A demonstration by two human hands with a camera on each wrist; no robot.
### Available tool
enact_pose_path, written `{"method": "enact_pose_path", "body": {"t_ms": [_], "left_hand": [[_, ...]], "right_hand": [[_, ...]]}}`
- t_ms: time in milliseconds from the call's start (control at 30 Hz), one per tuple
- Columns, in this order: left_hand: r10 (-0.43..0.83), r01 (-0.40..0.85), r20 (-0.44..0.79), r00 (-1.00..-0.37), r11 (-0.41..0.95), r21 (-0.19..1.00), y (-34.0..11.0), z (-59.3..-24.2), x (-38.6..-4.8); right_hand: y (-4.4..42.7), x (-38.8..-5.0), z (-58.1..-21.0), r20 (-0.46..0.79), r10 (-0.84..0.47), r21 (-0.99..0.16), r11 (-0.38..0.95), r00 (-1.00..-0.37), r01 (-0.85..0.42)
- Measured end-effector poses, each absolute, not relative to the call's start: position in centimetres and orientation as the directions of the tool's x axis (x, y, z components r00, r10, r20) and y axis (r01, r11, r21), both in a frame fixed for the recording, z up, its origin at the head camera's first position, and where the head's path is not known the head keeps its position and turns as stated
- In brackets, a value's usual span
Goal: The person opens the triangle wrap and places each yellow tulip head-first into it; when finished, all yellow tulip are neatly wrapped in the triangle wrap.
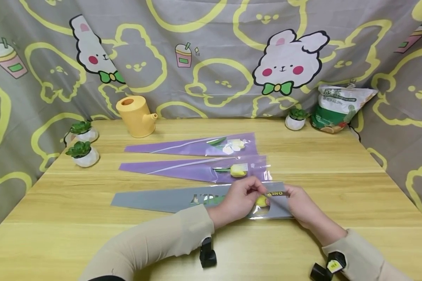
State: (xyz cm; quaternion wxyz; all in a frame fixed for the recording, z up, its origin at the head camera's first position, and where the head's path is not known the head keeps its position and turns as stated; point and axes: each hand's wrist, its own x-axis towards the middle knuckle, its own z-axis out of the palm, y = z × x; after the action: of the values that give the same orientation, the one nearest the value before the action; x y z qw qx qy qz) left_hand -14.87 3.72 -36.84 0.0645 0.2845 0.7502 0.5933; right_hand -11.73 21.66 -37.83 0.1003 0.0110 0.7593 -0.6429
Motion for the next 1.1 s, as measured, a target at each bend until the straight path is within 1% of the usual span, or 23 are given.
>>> {"method": "enact_pose_path", "body": {"t_ms": [433,667,900,1000,1067,1100], "left_hand": [[0.512,0.333,0.221,-0.83,0.137,0.933,3.5,-37.2,-15.0],[0.513,0.338,0.23,-0.827,0.126,0.933,3.1,-37.6,-15.1],[0.526,0.349,0.24,-0.816,0.117,0.93,2.9,-37.9,-15.2],[0.544,0.364,0.258,-0.798,0.095,0.926,2.5,-37.7,-15.0],[0.565,0.38,0.268,-0.78,0.088,0.921,1.9,-37.3,-14.8],[0.577,0.393,0.275,-0.769,0.088,0.915,1.5,-37.0,-14.7]], "right_hand": [[22.5,-11.8,-38.3,-0.144,-0.108,-0.973,0.198,-0.984,0.121],[23.9,-11.6,-38.0,-0.138,-0.121,-0.989,0.075,-0.983,0.129],[25.0,-11.5,-37.4,-0.19,-0.103,-0.981,-0.031,-0.976,0.194],[25.5,-11.5,-36.9,-0.164,-0.103,-0.983,-0.069,-0.981,0.172],[26.0,-11.5,-36.3,-0.111,-0.087,-0.993,-0.025,-0.99,0.114],[26.3,-11.5,-36.0,-0.077,-0.073,-0.997,0.023,-0.994,0.076]]}}
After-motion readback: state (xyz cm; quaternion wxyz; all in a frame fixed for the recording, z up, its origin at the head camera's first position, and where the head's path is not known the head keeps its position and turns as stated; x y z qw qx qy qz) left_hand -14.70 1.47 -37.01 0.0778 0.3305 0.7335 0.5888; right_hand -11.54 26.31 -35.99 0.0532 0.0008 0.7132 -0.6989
